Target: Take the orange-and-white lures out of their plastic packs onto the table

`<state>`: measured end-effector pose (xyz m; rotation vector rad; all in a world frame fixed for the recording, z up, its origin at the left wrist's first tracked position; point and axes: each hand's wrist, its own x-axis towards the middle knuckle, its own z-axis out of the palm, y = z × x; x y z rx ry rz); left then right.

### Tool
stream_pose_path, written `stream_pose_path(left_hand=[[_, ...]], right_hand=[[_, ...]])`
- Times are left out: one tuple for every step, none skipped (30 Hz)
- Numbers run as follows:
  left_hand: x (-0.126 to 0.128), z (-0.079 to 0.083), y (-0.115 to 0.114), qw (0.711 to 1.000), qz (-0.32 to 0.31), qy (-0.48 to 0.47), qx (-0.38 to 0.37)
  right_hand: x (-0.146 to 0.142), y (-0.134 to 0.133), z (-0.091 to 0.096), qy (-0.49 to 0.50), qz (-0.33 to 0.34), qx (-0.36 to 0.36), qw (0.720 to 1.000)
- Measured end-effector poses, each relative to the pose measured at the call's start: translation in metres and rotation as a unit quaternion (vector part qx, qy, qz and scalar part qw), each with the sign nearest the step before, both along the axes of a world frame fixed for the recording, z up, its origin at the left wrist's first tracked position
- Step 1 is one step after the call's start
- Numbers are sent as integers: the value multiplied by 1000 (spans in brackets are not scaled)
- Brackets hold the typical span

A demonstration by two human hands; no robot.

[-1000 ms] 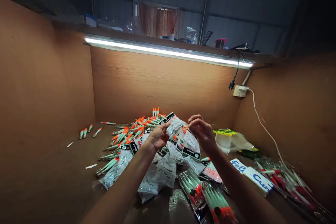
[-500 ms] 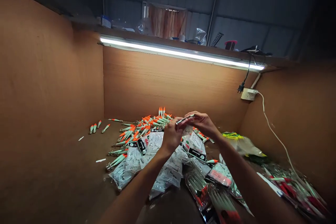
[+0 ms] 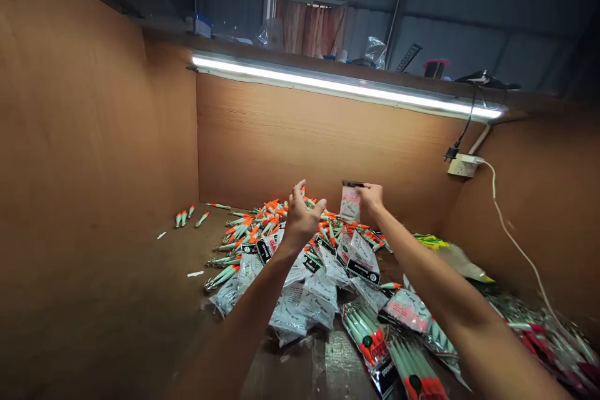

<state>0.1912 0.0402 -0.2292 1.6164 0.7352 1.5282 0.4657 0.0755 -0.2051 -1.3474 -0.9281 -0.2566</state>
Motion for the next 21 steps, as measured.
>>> stream_pose_path(left_hand=[[0,0,-1,1000,-4,1,-2],[1,1,-2,1000,-8,2,-4],[1,1,-3,1000,-12,3,-4],[1,2,-4,1000,-16,3,-3],[1,3,-5,1000,-18,4,-3],[2,4,-6,1000,-18,4,-4],[1,5,-6,1000,-18,5,-5],[1,5,-7,1000,-18,5,-7],[1,6,-7,1000,-18,5,-8],[1,6,-7,1000,-17,5,-8],[0,7,-7,1000,-16,5,-6],[0,7,-7,1000,-16,4,-4],[0,8,-7,1000,-17,2,-1],[0,8,-7,1000,-16,0,3],[0,8,-6,1000,-16,-2,6],[0,8,-6,1000,-14,-2,11],[0,8,-6,1000,-9,-1,18],[0,8,-6,1000,-3,2,26],[0,8,-6,999,3,7,34],[0,8,-6,999,7,13,41],[0,8,-6,999,11,19,45]], right_hand=[[1,9,-9,10,11,-15,1000],[3,17,-15,16,18,-22,999],[6,23,-19,21,23,-23,999],[9,27,-19,25,26,-20,999],[13,30,-18,27,27,-15,999],[17,32,-14,29,22,-7,999],[20,34,-10,30,12,8,999],[22,36,-4,29,5,26,999],[23,38,1,28,8,44,999],[21,39,4,26,23,61,998],[16,40,7,26,50,76,995],[10,41,7,30,84,85,992],[2,41,5,36,122,73,989],[-7,40,0,44,157,40,986],[-15,38,-6,49,185,-8,982],[-21,35,-13,48,209,-67,974],[-23,32,-21,42,228,-130,964],[-22,27,-28,33,239,-187,952],[-15,20,-35,22,240,-232,942],[-4,12,-39,12,230,-267,936],[11,3,-42,0,212,-302,930]])
